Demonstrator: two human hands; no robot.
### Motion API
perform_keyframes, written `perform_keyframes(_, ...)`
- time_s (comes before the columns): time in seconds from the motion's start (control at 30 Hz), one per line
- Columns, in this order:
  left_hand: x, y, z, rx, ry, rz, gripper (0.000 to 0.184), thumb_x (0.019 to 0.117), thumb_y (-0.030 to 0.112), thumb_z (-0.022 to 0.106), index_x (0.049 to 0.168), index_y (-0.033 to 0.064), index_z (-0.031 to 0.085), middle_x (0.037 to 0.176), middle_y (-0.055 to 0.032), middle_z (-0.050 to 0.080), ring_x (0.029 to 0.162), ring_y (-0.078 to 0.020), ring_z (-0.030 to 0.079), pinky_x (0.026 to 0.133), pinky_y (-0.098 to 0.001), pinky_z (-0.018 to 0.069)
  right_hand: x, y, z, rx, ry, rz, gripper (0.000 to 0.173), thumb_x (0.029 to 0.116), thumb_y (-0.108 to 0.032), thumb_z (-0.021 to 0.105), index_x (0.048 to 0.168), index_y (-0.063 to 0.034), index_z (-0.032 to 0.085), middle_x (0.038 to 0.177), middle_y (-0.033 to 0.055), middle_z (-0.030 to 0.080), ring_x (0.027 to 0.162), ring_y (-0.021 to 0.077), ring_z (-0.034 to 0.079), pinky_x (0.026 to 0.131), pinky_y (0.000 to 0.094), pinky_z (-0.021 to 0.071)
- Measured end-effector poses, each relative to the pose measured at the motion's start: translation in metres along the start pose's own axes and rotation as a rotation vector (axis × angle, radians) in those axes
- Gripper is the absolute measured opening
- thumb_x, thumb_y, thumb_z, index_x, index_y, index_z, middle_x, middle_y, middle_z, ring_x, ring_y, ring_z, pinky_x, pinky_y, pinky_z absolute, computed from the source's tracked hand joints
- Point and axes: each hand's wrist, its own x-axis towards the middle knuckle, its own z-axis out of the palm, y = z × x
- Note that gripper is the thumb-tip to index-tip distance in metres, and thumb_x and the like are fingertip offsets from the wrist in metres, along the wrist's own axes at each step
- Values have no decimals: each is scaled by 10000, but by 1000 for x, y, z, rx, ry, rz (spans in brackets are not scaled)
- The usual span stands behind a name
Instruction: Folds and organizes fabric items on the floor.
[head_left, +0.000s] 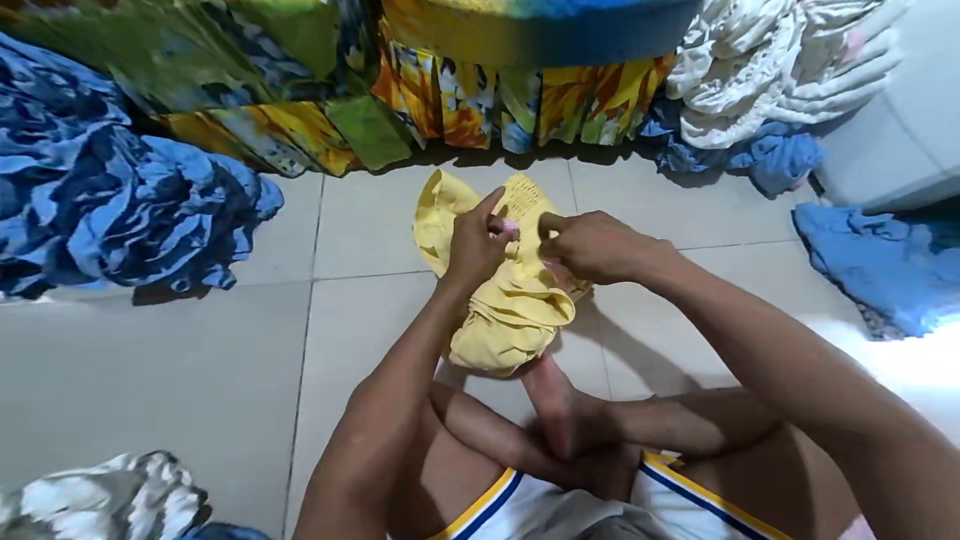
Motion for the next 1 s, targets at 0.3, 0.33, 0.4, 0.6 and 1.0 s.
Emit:
perform_keyframes(0.3, -26, 3, 7, 84, 14, 108, 845, 919, -36, 637, 1644, 113, 229, 821, -116, 705, 662, -256, 668, 662, -463, 575, 57, 3, 20, 48, -30, -150, 208, 1028, -81, 528, 1105, -53, 719, 1110, 192, 654, 953, 368, 674, 826, 548, 558)
perform_keyframes(0.33, -28, 2, 7, 94, 6, 105, 854, 916, -47, 629, 1647, 111, 217, 809, -120, 691, 652, -263, 656, 655, -465, 569, 57, 3, 18, 2, -46, -171, 222, 1033, -75, 516, 1168, -41, 689, 1080, 198, 655, 936, 378, 674, 818, 548, 553)
perform_keyframes(0.4, -32, 0, 9, 92, 23, 102, 891, 889, -67, 641, 1648, 100, 205, 796, -119, 677, 628, -259, 642, 632, -455, 561, 57, 7, 26, -57, -3, -248, 282, 1034, -75, 508, 1281, -15, 631, 1015, 192, 661, 890, 367, 678, 797, 520, 548)
perform_keyframes(0.6, -25, -24, 25, 104, 113, 105, 675, 850, -33, 711, 1483, 35, 487, 1199, -124, 712, 1122, -321, 664, 984, -536, 523, 51, 10, 66, 404, 485, -196, 179, 965, -37, 549, 924, 41, 706, 859, 160, 711, 795, 277, 703, 750, 473, 576)
perform_keyframes(1.0, -27, -17, 42, 61, 253, -16, 674, 967, 22, 600, 1592, 79, 355, 926, -116, 751, 785, -290, 720, 748, -506, 581, 21, -12, 50, 26, 363, -62, 126, 946, -52, 638, 1018, -71, 740, 1567, 163, 446, 845, 342, 708, 665, 513, 592)
